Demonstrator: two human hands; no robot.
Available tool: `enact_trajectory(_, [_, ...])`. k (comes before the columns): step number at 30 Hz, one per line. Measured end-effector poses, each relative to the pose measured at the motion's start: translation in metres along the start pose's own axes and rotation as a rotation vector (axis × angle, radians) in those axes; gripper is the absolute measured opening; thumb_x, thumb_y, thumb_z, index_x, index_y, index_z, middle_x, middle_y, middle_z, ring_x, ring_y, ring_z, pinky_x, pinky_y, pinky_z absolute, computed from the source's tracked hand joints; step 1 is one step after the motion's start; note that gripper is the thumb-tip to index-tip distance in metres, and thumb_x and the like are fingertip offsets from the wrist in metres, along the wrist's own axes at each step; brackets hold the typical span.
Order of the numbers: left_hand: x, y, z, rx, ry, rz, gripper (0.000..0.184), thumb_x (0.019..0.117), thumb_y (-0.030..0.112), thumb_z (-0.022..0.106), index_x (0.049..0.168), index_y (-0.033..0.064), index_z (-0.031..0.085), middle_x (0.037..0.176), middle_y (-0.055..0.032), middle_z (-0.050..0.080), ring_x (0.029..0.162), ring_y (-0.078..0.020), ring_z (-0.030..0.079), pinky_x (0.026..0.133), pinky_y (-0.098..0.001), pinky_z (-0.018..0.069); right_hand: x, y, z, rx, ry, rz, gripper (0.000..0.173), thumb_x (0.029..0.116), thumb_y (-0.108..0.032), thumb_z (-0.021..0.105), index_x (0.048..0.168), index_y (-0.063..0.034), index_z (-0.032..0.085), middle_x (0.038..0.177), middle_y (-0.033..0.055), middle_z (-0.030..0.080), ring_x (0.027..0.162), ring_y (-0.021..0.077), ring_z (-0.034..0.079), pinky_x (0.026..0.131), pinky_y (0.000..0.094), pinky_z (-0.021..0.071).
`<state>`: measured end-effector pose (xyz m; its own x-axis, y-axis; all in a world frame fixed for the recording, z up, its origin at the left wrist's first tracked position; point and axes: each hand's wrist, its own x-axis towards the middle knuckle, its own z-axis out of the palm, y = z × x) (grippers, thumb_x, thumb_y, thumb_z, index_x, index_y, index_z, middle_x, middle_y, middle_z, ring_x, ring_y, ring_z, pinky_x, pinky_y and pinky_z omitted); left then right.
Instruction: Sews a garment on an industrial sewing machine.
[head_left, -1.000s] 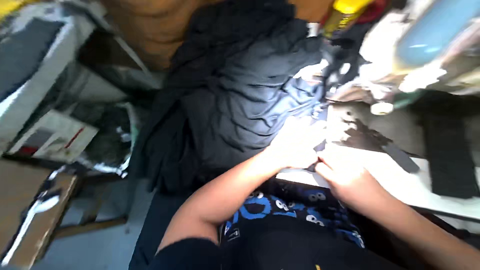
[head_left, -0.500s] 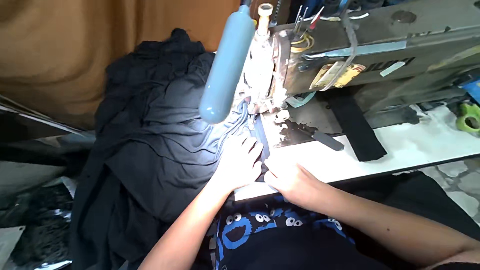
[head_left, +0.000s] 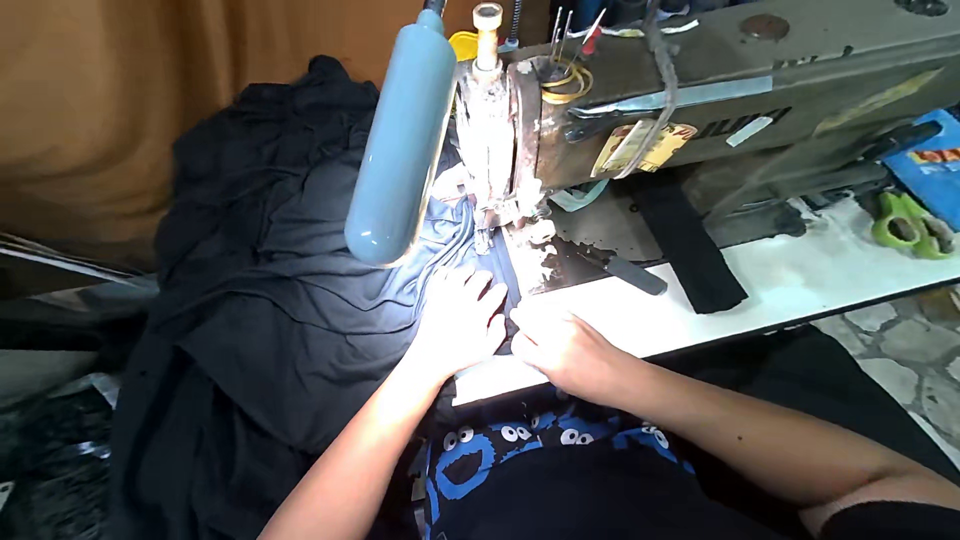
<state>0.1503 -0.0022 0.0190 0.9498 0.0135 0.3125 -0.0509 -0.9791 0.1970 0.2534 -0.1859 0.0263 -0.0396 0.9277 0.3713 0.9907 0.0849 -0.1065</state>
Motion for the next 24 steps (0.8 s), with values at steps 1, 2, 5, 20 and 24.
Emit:
enact_trajectory(1, [0.001, -0.001, 0.0, 0.007, 0.001, -0.003, 0.042, 0.094, 0.031, 0.046, 0.116, 0.0122, 0.077, 0.123, -0.0149, 0.071, 0.122, -0.0404, 0.062, 0.099, -0.0649, 0.0425, 0.0, 0.002, 0.002, -0.004, 0.018, -0.004, 0.016, 0.0953, -0.001, 0.054, 0.087, -0.001, 0.068, 0.103, 0.0231, 0.073, 0.102, 0.036, 0.073, 0.086, 0.0445, 0.0595])
enact_trajectory(2, [0.003, -0.002, 0.0, 0.014, 0.001, -0.004, 0.042, 0.0936, 0.031, 0.047, 0.117, 0.012, 0.077, 0.122, -0.0148, 0.071, 0.12, -0.0403, 0.062, 0.099, -0.0646, 0.0429, 0.001, 0.004, 0.004, -0.004, 0.032, -0.009, 0.016, 0.0953, 0.0, 0.054, 0.087, -0.0009, 0.067, 0.103, 0.0231, 0.073, 0.102, 0.0358, 0.073, 0.087, 0.0445, 0.0596])
enact_trajectory(5, [0.009, -0.006, 0.0, 0.037, -0.025, -0.024, 0.043, 0.0941, 0.033, 0.048, 0.12, 0.0124, 0.076, 0.124, -0.0149, 0.07, 0.121, -0.0392, 0.061, 0.099, -0.0636, 0.0428, 0.005, 0.013, 0.008, 0.002, 0.041, -0.014, 0.017, 0.0969, -0.002, 0.052, 0.088, -0.0013, 0.067, 0.104, 0.0221, 0.073, 0.103, 0.0349, 0.072, 0.089, 0.0442, 0.0584])
enact_trajectory(20, [-0.009, 0.027, 0.007, -0.027, 0.061, -0.112, 0.035, 0.0916, 0.018, 0.051, 0.114, 0.0065, 0.076, 0.123, -0.0118, 0.072, 0.123, -0.0368, 0.062, 0.098, -0.0603, 0.0461, 0.013, 0.027, 0.014, 0.033, 0.074, 0.047, 0.019, 0.095, -0.003, 0.054, 0.095, 0.0001, 0.073, 0.114, 0.0229, 0.073, 0.112, 0.0368, 0.071, 0.095, 0.0508, 0.0562])
enact_trajectory(24, [-0.011, 0.02, 0.009, -0.023, 0.094, -0.042, 0.035, 0.0917, 0.02, 0.05, 0.111, 0.008, 0.077, 0.124, -0.0084, 0.073, 0.126, -0.0368, 0.06, 0.101, -0.0609, 0.0433, 0.013, 0.028, 0.016, 0.024, 0.124, 0.041, 0.02, 0.095, -0.002, 0.053, 0.094, -0.0018, 0.074, 0.112, 0.021, 0.074, 0.11, 0.035, 0.072, 0.095, 0.0489, 0.0562])
